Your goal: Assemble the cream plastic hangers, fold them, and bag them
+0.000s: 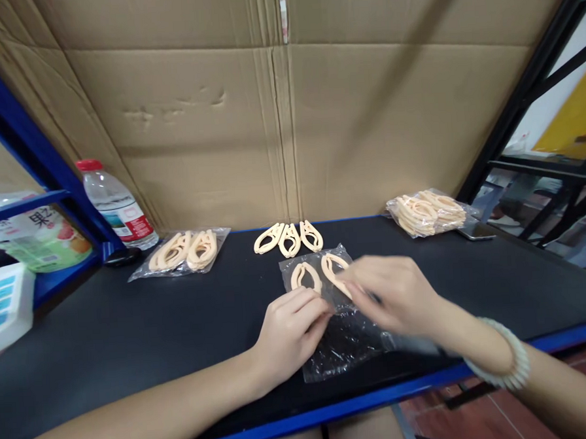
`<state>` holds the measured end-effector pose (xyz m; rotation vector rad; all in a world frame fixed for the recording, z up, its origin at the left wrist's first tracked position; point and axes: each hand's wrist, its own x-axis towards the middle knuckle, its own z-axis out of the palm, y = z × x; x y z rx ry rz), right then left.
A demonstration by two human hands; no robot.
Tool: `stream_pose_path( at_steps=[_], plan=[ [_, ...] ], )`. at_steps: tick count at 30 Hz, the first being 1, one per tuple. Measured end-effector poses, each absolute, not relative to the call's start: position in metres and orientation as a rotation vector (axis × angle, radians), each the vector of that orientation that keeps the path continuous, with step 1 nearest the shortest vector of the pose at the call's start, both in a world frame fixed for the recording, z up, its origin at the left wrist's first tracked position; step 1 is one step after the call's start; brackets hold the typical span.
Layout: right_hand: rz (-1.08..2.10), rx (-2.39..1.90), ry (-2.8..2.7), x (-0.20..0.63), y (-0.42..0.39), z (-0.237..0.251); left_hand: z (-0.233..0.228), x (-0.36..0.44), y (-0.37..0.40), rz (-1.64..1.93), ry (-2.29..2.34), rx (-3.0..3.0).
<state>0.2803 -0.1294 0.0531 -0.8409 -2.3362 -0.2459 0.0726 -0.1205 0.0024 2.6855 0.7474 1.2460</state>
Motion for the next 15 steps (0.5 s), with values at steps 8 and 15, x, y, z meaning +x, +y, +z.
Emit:
stream_pose_path(
  at_steps=[8,15],
  plan=[
    [-0.430,-1.060,-2.798,0.265,0.038,0.040,0.002,0.072,-0.122,1.266,0.744,2.716],
    [-0.421,-1.088,-2.826,0.268,0.078,0.024,0.002,0.070,-0.124,1.245,0.780,2.775]
  ],
)
